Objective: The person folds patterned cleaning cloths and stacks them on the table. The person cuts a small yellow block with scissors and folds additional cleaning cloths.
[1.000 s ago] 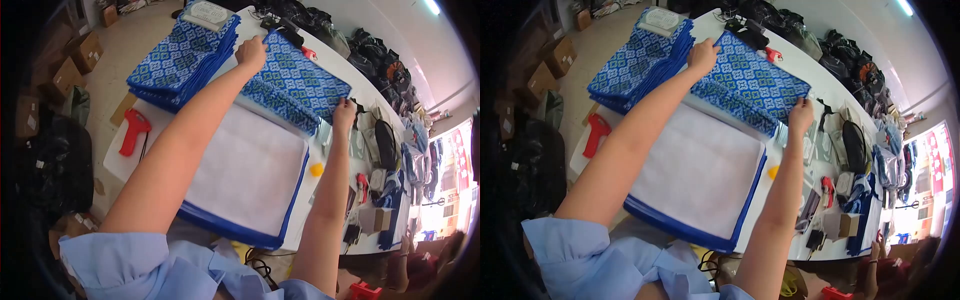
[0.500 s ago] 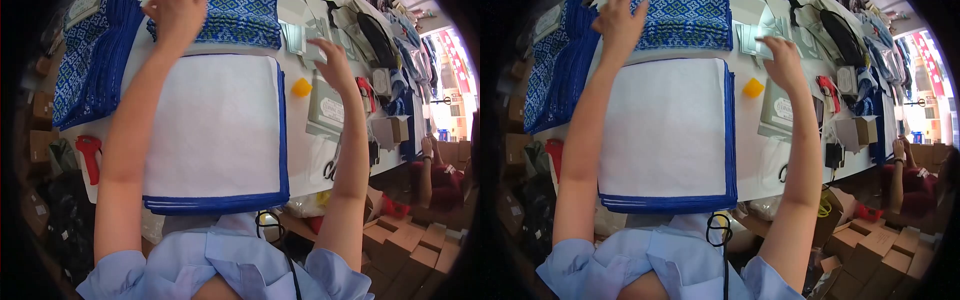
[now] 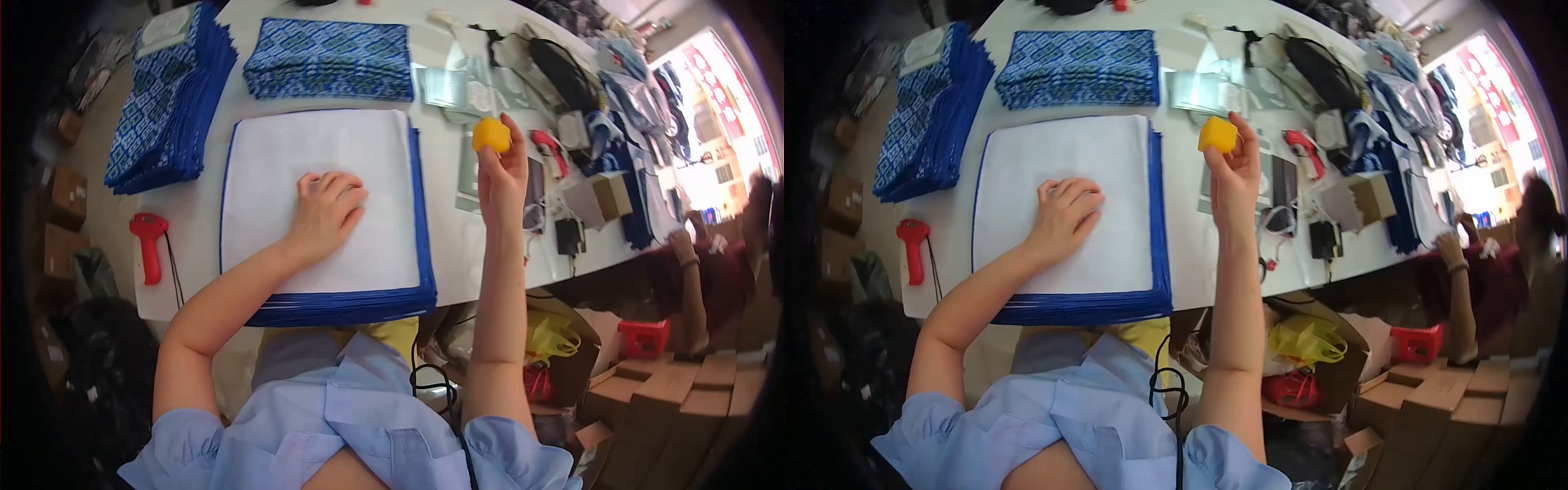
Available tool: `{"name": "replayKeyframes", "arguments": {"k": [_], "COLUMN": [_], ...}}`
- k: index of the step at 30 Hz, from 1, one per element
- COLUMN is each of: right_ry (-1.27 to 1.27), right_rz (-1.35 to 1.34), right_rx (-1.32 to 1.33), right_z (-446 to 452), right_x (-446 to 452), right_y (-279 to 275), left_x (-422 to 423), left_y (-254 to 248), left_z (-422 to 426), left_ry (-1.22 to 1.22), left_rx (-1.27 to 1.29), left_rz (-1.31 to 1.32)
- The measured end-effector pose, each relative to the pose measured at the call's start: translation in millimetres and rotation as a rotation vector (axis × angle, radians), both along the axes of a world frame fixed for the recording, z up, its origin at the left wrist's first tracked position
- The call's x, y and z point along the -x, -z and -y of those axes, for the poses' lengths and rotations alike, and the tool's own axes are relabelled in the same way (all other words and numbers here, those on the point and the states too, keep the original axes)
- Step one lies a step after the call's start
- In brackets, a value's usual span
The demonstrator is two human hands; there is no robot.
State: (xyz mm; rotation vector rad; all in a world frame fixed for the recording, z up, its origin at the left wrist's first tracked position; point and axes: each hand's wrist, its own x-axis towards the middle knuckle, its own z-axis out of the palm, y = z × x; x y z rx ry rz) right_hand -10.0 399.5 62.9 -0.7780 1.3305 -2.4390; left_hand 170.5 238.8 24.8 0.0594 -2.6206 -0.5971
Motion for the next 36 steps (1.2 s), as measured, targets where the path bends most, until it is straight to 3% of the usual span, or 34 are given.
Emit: {"name": "replayKeyframes", "arguments": {"k": [3, 7, 9, 11, 13, 14, 15, 17, 19, 21, 23, 25, 27, 28, 31, 33, 35, 36], "right_ry": [-0.129, -0.125, -0.316, -0.243, -0.060, 0.106, 0.098, 0.472, 0.526, 0.488, 0.442, 0.382, 0.335, 0.373, 0.517, 0.835, 0.841, 0.853], "right_rz": [0.053, 0.104, 0.210, 0.284, 0.213, 0.185, 0.195, 0.032, 0.007, 0.125, 0.207, 0.303, 0.329, 0.290, 0.189, -0.359, -0.521, -0.584], "right_rx": [0.361, 0.570, 0.745, 0.751, 0.553, 0.403, 0.404, -0.067, -0.168, -0.273, -0.213, -0.370, -0.323, -0.425, -0.644, -1.037, -1.153, -1.375], "right_z": [-35, -82, -99, -115, -129, -133, -135, -137, -135, -135, -138, -146, -149, -154, -155, -151, -142, -137], "right_x": [-28, -58, -69, -86, -96, -102, -109, -121, -126, -131, -134, -136, -136, -133, -117, -99, -87, -82], "right_y": [-20, -16, -10, -8, -4, -5, -8, -11, -4, 8, 17, 23, 25, 21, 18, 35, 44, 48], "left_x": [1, 3, 4, 5, 9, 12, 18, 29, 36, 41, 47, 46, 41, 38, 46, 52, 58, 59], "left_y": [3, 5, 6, 5, -8, -17, -27, -37, -38, -38, -23, -16, -12, -12, -12, -12, -8, -10], "left_z": [-4, -4, -4, -9, -16, -27, -46, -82, -125, -152, -161, -162, -160, -160, -144, -136, -129, -129], "left_ry": [0.016, 0.017, 0.039, 0.021, 0.064, 0.149, 0.229, 0.432, 0.639, 0.787, 0.804, 0.811, 0.557, 0.499, 0.455, 0.384, 0.499, 0.488], "left_rx": [0.067, 0.146, 0.193, 0.239, 0.162, -0.001, -0.165, -0.634, -1.017, -0.949, -1.107, -1.269, -1.591, -1.735, -1.823, -1.869, -1.949, -1.981], "left_rz": [-0.014, -0.055, -0.050, -0.036, 0.010, 0.008, 0.005, 0.275, 0.274, 0.243, 0.376, 0.523, 0.648, 0.608, 0.572, 0.552, 0.577, 0.592]}}
